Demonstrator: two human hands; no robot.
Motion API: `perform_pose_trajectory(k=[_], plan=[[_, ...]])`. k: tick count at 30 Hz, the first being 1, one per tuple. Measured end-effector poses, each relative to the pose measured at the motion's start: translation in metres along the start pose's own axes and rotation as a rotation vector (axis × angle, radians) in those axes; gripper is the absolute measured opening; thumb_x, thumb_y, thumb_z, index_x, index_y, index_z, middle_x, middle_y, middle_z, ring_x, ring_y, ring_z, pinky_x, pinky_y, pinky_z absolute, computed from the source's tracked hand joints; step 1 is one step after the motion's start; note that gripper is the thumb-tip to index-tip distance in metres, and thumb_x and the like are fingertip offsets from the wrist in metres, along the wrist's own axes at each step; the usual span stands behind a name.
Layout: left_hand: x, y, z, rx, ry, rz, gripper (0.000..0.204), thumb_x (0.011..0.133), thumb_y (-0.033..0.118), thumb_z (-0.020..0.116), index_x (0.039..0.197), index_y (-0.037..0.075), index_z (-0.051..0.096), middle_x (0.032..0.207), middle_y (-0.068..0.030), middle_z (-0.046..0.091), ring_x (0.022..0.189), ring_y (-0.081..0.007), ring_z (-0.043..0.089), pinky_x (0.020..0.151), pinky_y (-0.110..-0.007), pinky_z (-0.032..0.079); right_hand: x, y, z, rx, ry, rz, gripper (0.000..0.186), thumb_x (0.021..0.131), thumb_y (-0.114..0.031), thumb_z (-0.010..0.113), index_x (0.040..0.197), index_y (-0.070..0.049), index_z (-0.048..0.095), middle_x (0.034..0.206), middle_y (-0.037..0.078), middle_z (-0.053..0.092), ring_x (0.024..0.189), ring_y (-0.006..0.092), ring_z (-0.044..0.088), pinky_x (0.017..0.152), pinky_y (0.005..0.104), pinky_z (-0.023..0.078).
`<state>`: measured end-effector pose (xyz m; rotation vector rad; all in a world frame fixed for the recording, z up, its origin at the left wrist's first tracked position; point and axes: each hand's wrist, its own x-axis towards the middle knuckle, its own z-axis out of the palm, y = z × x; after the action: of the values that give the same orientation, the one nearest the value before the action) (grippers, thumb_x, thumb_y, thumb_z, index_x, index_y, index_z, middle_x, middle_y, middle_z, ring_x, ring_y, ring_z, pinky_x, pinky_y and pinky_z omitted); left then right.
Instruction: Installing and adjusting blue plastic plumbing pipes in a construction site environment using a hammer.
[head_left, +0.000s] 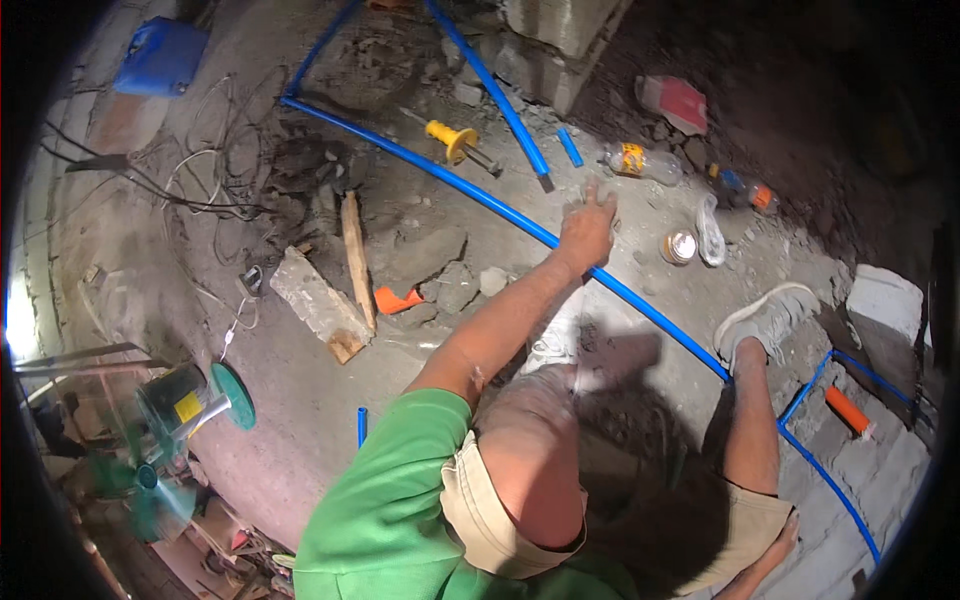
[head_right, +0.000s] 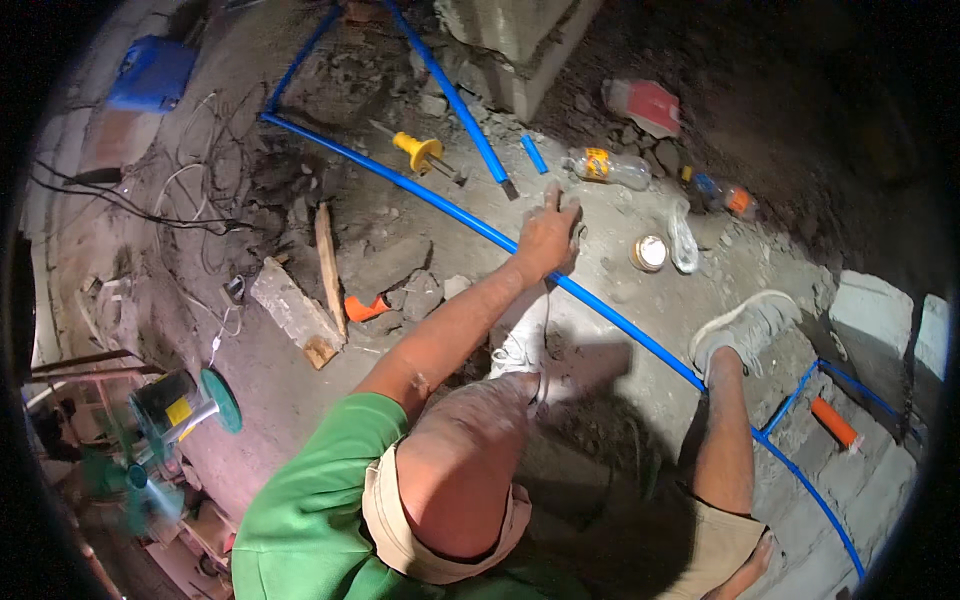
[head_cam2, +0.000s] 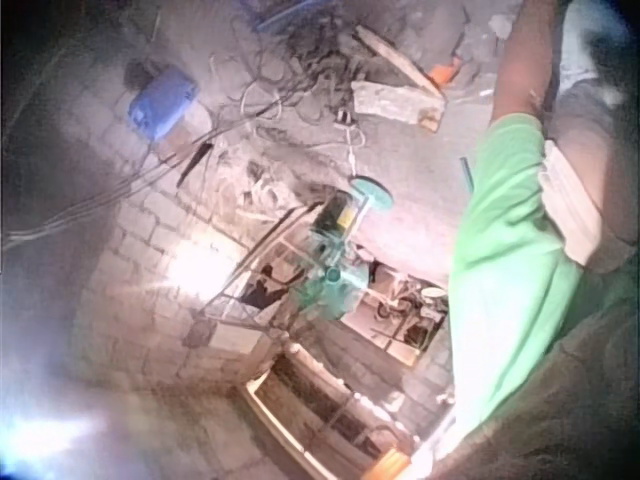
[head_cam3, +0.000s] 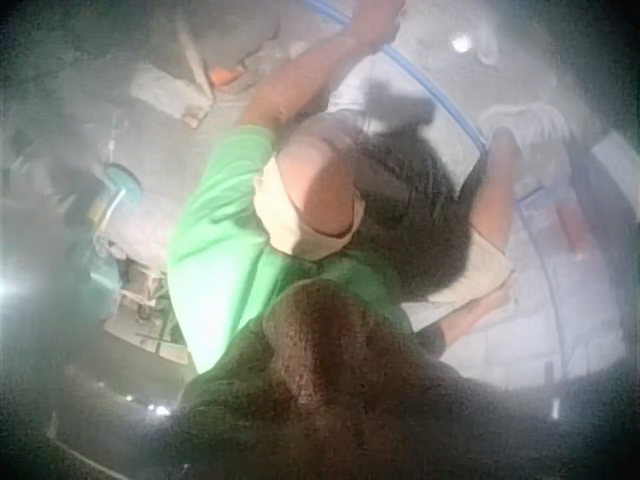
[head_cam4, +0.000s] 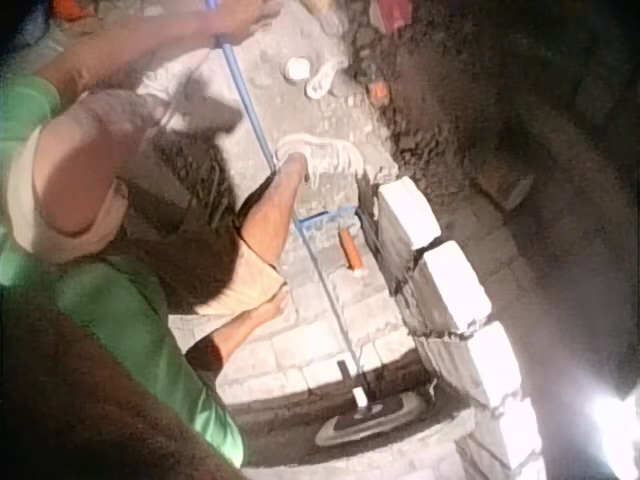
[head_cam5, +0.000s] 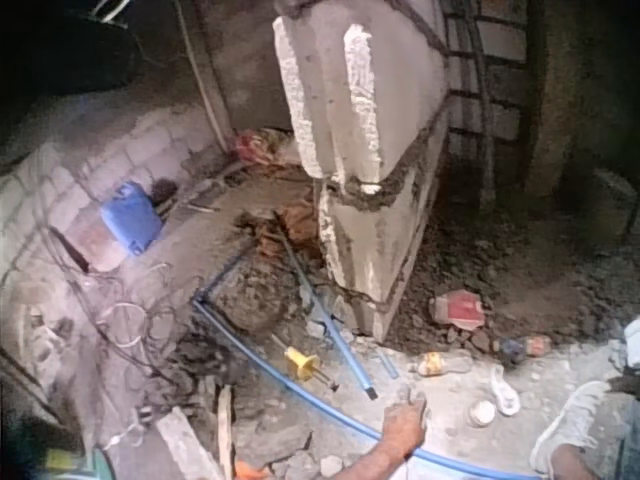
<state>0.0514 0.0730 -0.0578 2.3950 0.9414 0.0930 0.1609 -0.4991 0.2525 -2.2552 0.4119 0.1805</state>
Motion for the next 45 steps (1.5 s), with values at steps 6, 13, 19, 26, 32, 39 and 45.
perform_pose_trajectory(k=[6,13,19,26,32,39,45], plan=[[-0.035,-0.062,-0.022,0.354,-0.172,0.017,0.037,0.078,0.017,0.063,0.114,0.008,0.065,0.128,-0.0167,0.056,0.121,-0.04,0.051,0.098,-0.054,0.042,0.002,-0.003,0.012,-0.073,-0.066,-0.058,0.041,0.097,-0.031,0.054,0.118,0.004,0.058,0.104,0.011,0.061,0.092,0.0213,0.056,0.086,0.0329,0.045],[-0.046,-0.125,-0.046,0.227,-0.115,0.154,0.022,0.08,0.012,0.06,0.097,0.017,0.074,0.096,-0.0165,0.066,0.101,-0.0348,0.059,0.088,-0.044,0.049,-0.021,-0.026,0.032,0.013,-0.021,-0.018,0.03,0.097,-0.027,0.055,0.107,0.001,0.06,0.096,0.005,0.059,0.086,0.0149,0.055,0.079,0.0272,0.045],[-0.03,-0.118,-0.032,0.183,-0.155,0.201,0.026,0.08,0.006,0.057,0.1,0.013,0.072,0.1,-0.0174,0.065,0.097,-0.0384,0.06,0.087,-0.046,0.048,-0.011,-0.003,0.005,-0.026,0.024,-0.048,0.03,0.095,-0.025,0.056,0.108,0.001,0.063,0.098,0.006,0.062,0.088,0.016,0.056,0.082,0.0281,0.045],[-0.036,-0.118,-0.038,0.177,-0.126,0.26,0.027,0.078,0.005,0.058,0.101,0.007,0.072,0.099,-0.0202,0.066,0.093,-0.039,0.061,0.083,-0.046,0.049,-0.015,-0.017,0.023,-0.332,0.032,-0.179,0.036,0.093,-0.03,0.059,0.109,0.001,0.066,0.096,0.009,0.067,0.092,0.0174,0.057,0.087,0.0305,0.044],[-0.042,-0.117,-0.03,0.228,-0.255,0.175,0.037,0.085,0.006,0.055,0.121,0.007,0.064,0.119,-0.0206,0.061,0.114,-0.0397,0.055,0.093,-0.043,0.047,-0.025,-0.016,0.03,-0.196,0.093,0.047,0.031,0.095,-0.03,0.058,0.099,0.0,0.066,0.095,0.008,0.067,0.085,0.0139,0.06,0.073,0.0326,0.047],[-0.064,-0.128,-0.038,0.573,-0.196,0.225,0.074,0.08,0.023,0.067,0.146,0.009,0.036,0.146,-0.0199,0.041,0.136,-0.0435,0.034,0.106,-0.052,0.038,-0.047,0.008,0.031,-0.062,0.177,-0.475,0.02,0.094,-0.023,0.058,0.104,-0.007,0.066,0.091,0.008,0.067,0.071,0.0103,0.059,0.066,0.0312,0.048],[-0.082,-0.088,-0.101,0.416,-0.25,0.235,0.064,0.076,0.016,0.071,0.135,0.004,0.051,0.136,-0.0233,0.051,0.129,-0.04,0.045,0.106,-0.046,0.04,-0.12,0.028,-0.022,-0.179,0.194,-0.486,0.022,0.09,-0.014,0.061,0.105,0.002,0.065,0.099,0.013,0.069,0.093,0.0224,0.066,0.085,0.0342,0.051]])
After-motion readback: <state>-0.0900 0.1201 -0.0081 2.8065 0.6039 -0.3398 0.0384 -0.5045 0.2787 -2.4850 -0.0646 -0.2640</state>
